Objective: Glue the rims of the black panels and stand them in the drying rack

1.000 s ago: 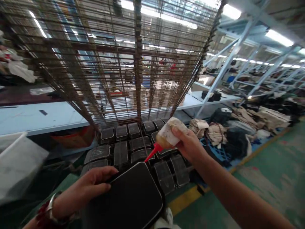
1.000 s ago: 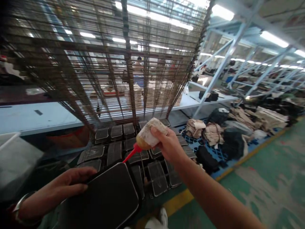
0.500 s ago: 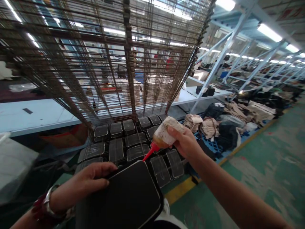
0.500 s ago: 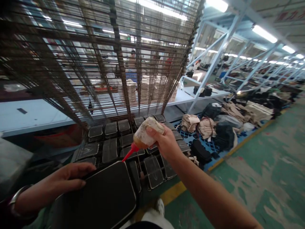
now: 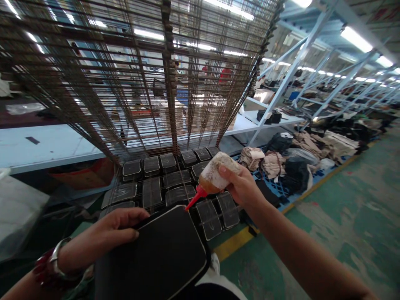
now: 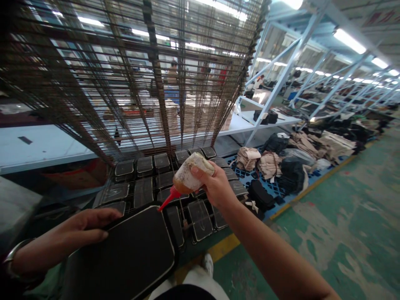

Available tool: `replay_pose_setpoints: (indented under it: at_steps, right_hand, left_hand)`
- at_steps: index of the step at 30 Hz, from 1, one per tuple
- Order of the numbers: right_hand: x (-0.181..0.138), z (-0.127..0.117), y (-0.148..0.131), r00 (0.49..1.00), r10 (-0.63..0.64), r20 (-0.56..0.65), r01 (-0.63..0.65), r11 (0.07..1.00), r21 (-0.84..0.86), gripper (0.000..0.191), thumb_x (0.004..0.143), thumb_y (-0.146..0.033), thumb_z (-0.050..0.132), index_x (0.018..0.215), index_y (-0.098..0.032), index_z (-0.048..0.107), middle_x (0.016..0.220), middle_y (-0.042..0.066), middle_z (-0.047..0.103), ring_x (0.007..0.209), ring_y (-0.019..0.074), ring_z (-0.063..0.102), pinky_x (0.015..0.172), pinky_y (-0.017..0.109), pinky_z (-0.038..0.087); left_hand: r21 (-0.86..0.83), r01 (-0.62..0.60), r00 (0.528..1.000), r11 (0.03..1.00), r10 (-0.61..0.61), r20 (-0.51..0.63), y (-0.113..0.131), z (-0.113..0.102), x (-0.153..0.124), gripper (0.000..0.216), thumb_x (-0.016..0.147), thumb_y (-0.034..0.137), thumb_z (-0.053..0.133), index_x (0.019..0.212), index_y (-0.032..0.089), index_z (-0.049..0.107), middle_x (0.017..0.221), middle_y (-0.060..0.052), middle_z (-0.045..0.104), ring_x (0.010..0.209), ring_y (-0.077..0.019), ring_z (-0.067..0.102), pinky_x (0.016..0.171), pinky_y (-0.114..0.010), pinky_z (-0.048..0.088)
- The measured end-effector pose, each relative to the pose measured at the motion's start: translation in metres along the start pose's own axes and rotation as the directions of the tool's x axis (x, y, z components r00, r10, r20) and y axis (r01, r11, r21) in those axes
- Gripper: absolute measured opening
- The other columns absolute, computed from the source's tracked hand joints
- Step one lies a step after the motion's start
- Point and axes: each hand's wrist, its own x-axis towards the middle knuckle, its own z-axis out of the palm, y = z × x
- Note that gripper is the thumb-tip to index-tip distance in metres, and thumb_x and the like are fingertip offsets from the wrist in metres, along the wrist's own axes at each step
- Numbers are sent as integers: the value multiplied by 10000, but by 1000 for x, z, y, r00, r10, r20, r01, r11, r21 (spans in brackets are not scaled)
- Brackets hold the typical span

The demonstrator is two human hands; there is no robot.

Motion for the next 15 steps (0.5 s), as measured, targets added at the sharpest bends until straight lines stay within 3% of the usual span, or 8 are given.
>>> replay_pose_setpoints:
  at_steps: [10, 15]
  right_hand:
    - [-15, -6, 0, 999, 39, -9, -39, 999, -3, 365, 676, -413, 862, 900, -186, 683, 736, 5, 653, 572, 149, 570, 461, 242, 451]
    - [-25, -12, 2, 998, 50, -38, -50, 999, 3, 362, 658, -393, 878, 891, -187, 692, 794, 19, 679, 642, 161, 600, 582, 272, 513]
  left_hand:
    - [-130, 24, 989, 991, -42, -141, 0, 1, -4, 259, 707, 222, 730, 959, 183, 775, 870, -39, 789, 779, -249, 718, 715, -305, 568]
    - [-170, 23, 990, 985, -46, -135, -5, -7, -2, 252, 707, 226, 764, 956, 190, 767, 859, -32, 786, 762, -242, 724, 707, -301, 569]
